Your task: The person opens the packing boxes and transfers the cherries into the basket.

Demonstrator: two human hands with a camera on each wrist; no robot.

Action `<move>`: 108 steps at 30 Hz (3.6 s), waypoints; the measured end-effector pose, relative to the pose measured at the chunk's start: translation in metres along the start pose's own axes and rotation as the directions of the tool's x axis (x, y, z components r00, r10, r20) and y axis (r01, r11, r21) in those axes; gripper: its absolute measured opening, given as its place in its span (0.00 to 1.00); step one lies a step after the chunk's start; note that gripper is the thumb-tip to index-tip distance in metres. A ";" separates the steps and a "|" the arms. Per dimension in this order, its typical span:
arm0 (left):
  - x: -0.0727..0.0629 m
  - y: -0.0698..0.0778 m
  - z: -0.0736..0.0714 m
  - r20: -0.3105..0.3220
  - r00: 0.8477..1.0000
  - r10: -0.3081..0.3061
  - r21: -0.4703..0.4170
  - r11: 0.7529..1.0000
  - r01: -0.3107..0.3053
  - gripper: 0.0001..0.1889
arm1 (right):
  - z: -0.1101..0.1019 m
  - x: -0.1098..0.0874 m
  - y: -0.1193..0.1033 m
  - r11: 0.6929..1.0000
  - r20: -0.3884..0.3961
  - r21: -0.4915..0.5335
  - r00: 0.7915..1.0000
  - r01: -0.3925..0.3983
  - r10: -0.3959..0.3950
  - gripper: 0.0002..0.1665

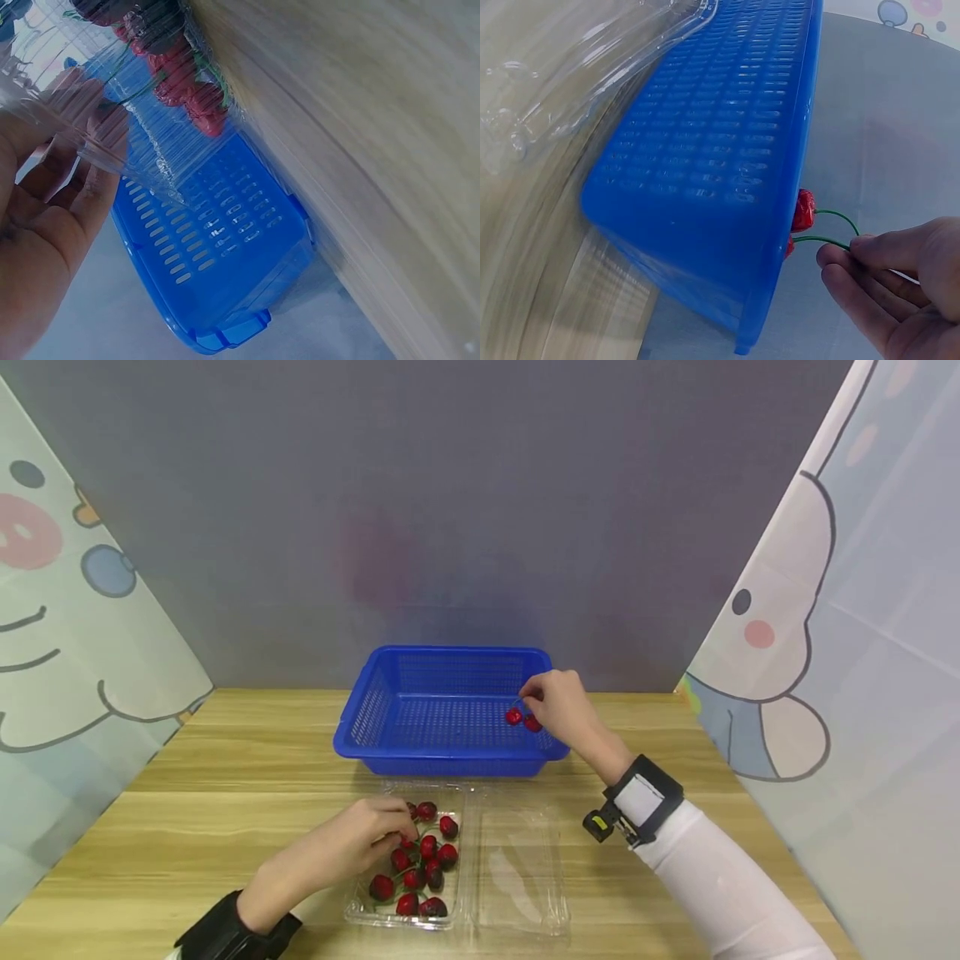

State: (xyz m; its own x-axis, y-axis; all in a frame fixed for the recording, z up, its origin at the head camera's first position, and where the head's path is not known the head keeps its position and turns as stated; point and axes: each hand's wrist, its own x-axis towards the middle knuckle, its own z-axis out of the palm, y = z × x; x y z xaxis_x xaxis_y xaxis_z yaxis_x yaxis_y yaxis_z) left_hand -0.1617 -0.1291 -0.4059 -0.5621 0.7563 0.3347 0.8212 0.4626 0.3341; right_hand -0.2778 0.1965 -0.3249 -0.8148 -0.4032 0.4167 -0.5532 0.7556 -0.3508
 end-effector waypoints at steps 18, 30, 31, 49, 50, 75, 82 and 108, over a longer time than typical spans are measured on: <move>0.000 0.002 0.001 -0.003 1.000 -0.003 0.006 1.000 0.003 0.14 | 0.000 -0.005 0.002 0.999 0.027 0.023 0.999 -0.025 0.024 0.06; 0.004 0.004 0.001 0.039 0.995 -0.092 0.062 0.994 0.090 0.07 | 0.005 -0.014 0.001 0.998 -0.011 0.053 1.000 -0.014 0.015 0.03; 0.004 0.003 0.001 0.040 0.995 -0.092 0.065 0.994 0.089 0.07 | 0.005 -0.014 0.000 0.998 -0.013 0.055 1.000 -0.015 0.015 0.03; 0.005 0.002 0.001 0.029 0.998 -0.058 0.055 0.997 0.057 0.07 | 0.014 -0.028 -0.026 0.980 -0.123 0.059 0.976 0.189 -0.180 0.03; 0.005 0.002 0.001 0.026 0.998 -0.059 0.051 0.997 0.058 0.08 | 0.015 -0.029 -0.028 0.978 -0.123 0.055 0.973 0.203 -0.196 0.03; 0.006 0.003 -0.002 -0.022 1.000 -0.022 0.072 0.997 0.024 0.07 | 0.030 -0.054 -0.063 0.875 -0.078 0.174 0.892 0.452 -0.446 0.05; 0.006 0.004 -0.004 -0.046 0.999 -0.014 0.069 0.997 0.018 0.07 | 0.043 -0.060 -0.068 0.853 -0.006 0.154 0.864 0.498 -0.503 0.05; 0.007 0.004 -0.031 -0.218 0.974 0.055 0.093 0.995 -0.036 0.10 | 0.075 -0.081 -0.092 0.832 0.357 0.044 0.769 0.553 -0.530 0.07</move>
State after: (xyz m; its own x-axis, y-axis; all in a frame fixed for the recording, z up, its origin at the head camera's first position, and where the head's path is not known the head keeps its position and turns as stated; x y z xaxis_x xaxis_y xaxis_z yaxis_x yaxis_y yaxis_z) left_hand -0.1652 -0.1363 -0.3755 -0.5236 0.6616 0.5368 0.8463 0.4766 0.2381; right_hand -0.1739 0.1209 -0.3895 -0.3957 -0.8947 0.2070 -0.9183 0.3834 -0.0984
